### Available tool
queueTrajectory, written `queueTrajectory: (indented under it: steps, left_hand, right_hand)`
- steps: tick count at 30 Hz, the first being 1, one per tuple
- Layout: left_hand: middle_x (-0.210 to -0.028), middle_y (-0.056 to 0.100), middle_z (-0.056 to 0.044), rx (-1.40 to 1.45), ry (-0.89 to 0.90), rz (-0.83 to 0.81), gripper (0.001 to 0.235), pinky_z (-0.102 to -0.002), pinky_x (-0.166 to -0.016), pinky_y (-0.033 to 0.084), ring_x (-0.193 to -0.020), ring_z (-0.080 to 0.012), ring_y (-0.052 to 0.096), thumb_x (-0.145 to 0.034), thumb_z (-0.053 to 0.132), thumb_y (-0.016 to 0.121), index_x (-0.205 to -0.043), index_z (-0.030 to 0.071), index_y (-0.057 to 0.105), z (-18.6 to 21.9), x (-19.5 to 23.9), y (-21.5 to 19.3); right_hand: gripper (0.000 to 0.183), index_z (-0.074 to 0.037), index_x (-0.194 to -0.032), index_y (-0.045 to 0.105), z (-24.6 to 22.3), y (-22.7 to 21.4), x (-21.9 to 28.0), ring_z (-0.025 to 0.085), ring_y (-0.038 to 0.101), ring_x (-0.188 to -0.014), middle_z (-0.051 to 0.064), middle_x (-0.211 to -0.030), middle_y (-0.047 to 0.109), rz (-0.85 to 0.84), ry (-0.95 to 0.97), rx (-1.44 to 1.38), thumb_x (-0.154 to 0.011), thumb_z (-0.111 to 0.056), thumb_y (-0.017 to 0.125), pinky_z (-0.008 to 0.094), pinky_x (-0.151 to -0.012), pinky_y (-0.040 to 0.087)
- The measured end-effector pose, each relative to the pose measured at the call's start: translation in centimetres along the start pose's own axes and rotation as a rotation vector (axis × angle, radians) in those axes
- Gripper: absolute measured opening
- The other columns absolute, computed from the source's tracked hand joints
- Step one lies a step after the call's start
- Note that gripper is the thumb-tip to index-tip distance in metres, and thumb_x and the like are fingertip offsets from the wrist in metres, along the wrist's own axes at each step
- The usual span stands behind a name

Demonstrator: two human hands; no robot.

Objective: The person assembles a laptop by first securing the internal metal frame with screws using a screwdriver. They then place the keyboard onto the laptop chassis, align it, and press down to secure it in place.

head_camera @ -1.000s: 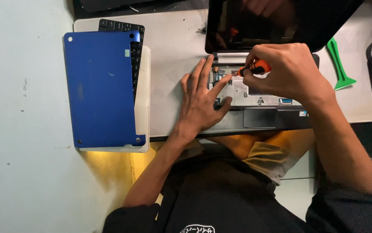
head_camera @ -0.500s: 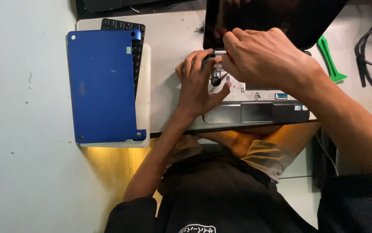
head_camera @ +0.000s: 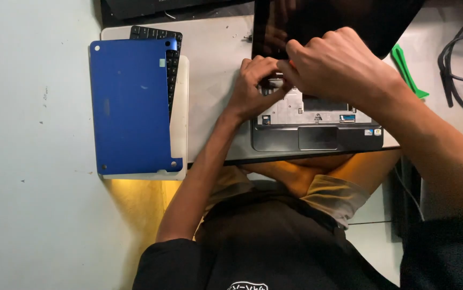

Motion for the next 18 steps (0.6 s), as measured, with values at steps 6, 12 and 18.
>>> queueTrajectory:
  steps: [6,12,18]
  left_hand:
    - [-0.128,0.081,0.005,0.034,-0.022,0.038,0.04,-0.04,-0.102,0.043,-0.106,-0.0205,0.069,-0.097,0.022,0.095,-0.133,0.019,0.076,-2.5,0.8,0.8]
    - [-0.138,0.078,0.001,0.048,0.0,0.009,0.033,-0.042,-0.107,0.042,-0.122,-0.022,0.072,-0.098,0.021,0.093,-0.126,0.016,0.077,-1.6,0.7,0.5]
    - [-0.14,0.078,-0.002,0.069,0.054,0.054,0.025,-0.05,-0.107,0.046,-0.118,-0.0286,0.073,-0.094,0.012,0.083,-0.119,0.016,0.08,-3.0,1.2,1.0]
  right_hand:
    - [0.075,-0.014,-0.087,0.077,-0.8,-1.6,-1.3,0.032,0.079,-0.066,0.004,-0.075,0.078,-0.138,0.083,-0.079,-0.133,-0.058,0.038,0.046,-0.063,0.043]
    - [0.045,-0.02,-0.09,0.067,-1.8,1.0,-1.3,0.029,0.076,-0.053,-0.002,-0.061,0.072,0.028,-0.053,0.1,-0.133,-0.031,0.057,0.04,-0.066,0.058]
    - [0.042,-0.009,-0.118,0.069,-2.3,-1.6,-1.1,0.043,0.086,-0.09,0.015,-0.108,0.085,-0.045,0.045,-0.172,-0.116,-0.046,0.049,0.054,-0.064,0.052]
Point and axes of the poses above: each hand's wrist, its own x-axis away from the middle knuckle, its own y-axis out of the palm, z = x × y, the point moved 7 cm from there along -x, towards the middle knuckle
